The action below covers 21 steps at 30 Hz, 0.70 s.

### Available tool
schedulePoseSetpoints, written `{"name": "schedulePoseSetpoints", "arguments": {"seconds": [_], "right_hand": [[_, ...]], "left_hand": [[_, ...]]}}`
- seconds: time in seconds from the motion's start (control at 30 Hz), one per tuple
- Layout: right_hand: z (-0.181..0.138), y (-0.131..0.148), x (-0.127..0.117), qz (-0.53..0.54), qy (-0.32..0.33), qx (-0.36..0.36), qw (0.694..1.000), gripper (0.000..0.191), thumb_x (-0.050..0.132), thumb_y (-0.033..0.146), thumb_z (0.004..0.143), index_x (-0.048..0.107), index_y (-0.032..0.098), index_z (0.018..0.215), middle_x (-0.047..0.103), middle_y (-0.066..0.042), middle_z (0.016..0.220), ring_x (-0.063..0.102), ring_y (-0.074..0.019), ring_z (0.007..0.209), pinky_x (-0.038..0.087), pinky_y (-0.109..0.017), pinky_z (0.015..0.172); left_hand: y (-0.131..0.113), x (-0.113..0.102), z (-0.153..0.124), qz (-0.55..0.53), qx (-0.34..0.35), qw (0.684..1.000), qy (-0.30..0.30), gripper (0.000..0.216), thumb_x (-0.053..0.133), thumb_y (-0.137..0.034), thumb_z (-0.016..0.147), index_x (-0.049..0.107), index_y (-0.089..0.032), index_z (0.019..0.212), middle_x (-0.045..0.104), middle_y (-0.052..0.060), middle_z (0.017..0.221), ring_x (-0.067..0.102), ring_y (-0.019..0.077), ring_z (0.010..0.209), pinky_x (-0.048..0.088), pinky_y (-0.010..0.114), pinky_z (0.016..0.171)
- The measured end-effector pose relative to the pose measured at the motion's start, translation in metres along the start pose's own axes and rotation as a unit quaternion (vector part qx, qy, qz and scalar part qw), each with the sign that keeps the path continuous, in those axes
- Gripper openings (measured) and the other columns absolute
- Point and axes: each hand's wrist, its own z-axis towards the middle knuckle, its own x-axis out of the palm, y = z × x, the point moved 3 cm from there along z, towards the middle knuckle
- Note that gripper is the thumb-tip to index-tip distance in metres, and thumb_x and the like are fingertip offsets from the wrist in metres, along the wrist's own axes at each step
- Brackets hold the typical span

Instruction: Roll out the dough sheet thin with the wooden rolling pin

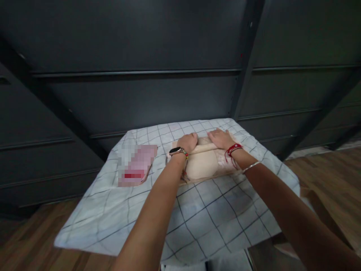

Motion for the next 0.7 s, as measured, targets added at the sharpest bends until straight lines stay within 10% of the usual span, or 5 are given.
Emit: {"name": "schedulePoseSetpoints", "arguments": {"seconds": [0.3,0.7], "right_hand": [[0.006,-0.001,0.003,-0.068,0.029,-0.08,0.994,0.038,0.027,0.027,0.098,0.057,0.018,0.12,0.059,-0.016,0.128,0.05,-0.0311,0.118,0.035,-0.063,0.095],[-0.083,0.017,-0.006,-0.04,-0.03,-0.009,0.999,0.048,0.019,0.033,0.1,0.061,0.012,0.112,0.067,-0.015,0.112,0.056,-0.0261,0.111,0.039,-0.042,0.094]], "left_hand": [[-0.002,0.0,-0.001,0.009,-0.016,1.0,0.003,0.036,0.025,-0.02,0.098,0.053,-0.01,0.119,0.064,0.018,0.115,0.062,0.0264,0.107,0.048,0.034,0.083],[-0.032,-0.009,-0.054,-0.031,0.022,0.999,0.034,0.046,0.019,-0.03,0.099,0.057,-0.017,0.12,0.058,0.012,0.131,0.055,0.0225,0.118,0.042,0.036,0.093]]}}
